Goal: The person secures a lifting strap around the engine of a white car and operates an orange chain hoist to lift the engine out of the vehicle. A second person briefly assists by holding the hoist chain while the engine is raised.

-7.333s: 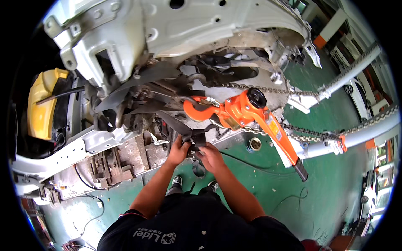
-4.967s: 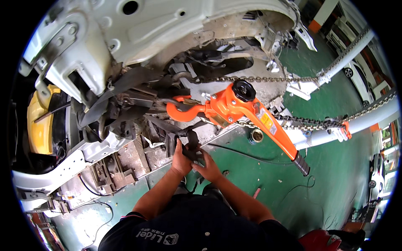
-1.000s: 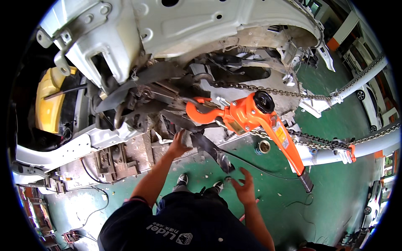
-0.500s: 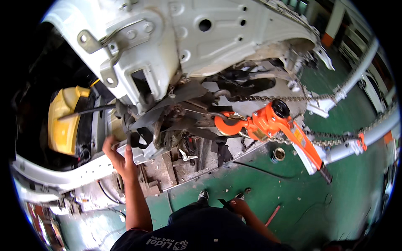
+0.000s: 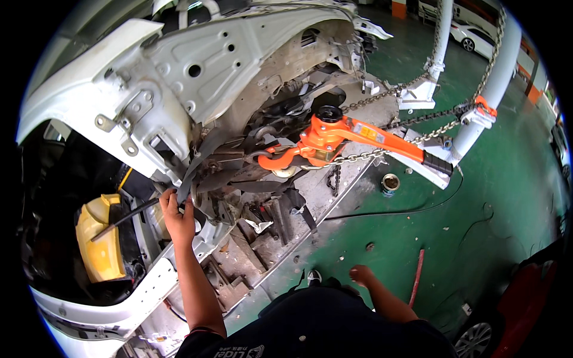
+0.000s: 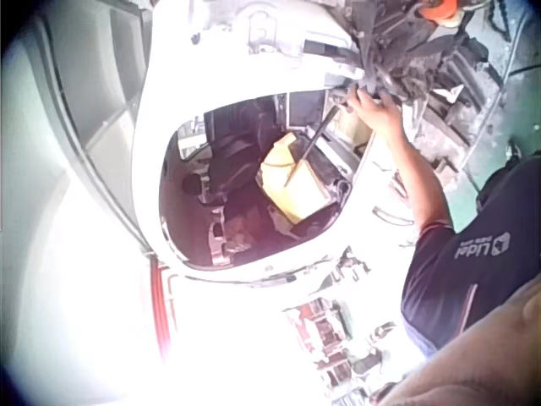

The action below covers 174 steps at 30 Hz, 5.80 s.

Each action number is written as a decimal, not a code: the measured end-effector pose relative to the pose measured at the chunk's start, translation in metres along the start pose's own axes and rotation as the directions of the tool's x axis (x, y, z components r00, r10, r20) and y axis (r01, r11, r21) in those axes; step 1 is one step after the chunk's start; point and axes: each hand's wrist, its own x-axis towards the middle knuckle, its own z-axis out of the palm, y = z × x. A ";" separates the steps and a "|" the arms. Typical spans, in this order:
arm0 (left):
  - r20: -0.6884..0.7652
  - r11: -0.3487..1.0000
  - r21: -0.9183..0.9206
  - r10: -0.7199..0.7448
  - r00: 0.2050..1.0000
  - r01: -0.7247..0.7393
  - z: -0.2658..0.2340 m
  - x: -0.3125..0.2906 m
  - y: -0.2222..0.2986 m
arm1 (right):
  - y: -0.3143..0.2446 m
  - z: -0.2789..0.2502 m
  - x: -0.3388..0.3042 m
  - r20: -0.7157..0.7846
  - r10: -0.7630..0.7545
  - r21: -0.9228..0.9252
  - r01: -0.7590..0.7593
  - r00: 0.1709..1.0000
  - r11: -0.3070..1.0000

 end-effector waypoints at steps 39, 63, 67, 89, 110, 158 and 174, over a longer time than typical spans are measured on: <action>0.178 0.977 0.073 0.187 0.966 -0.202 -0.016 0.004 -0.016 | 0.178 0.273 -0.070 0.482 0.382 0.844 -0.300 0.789 -0.444; 0.081 0.988 0.044 0.142 0.987 -0.145 0.004 -0.010 -0.024 | 0.054 0.227 -0.108 0.476 0.573 0.867 -0.466 0.667 -0.178; 0.083 0.986 0.057 0.150 0.985 -0.155 0.002 -0.009 -0.022 | 0.059 0.230 -0.103 0.492 0.542 0.868 -0.431 0.681 -0.247; 0.084 0.994 -0.105 0.044 0.996 -0.035 -0.026 0.008 -0.001 | 0.064 0.238 -0.102 0.482 0.550 0.876 -0.385 0.682 -0.291; 0.087 0.966 0.024 0.254 0.963 -0.257 -0.095 0.101 0.007 | 0.067 0.192 -0.097 0.449 0.425 0.852 -0.520 0.786 0.061; 0.606 0.400 -0.682 -0.159 0.779 0.612 -0.057 -0.051 -0.105 | -0.388 -0.149 0.026 -0.464 -0.311 0.748 0.555 0.829 0.364; 0.774 0.594 -0.544 0.083 0.628 0.593 -0.126 -0.054 -0.161 | -0.508 -0.124 -0.042 -0.481 -0.109 0.555 0.398 0.870 0.731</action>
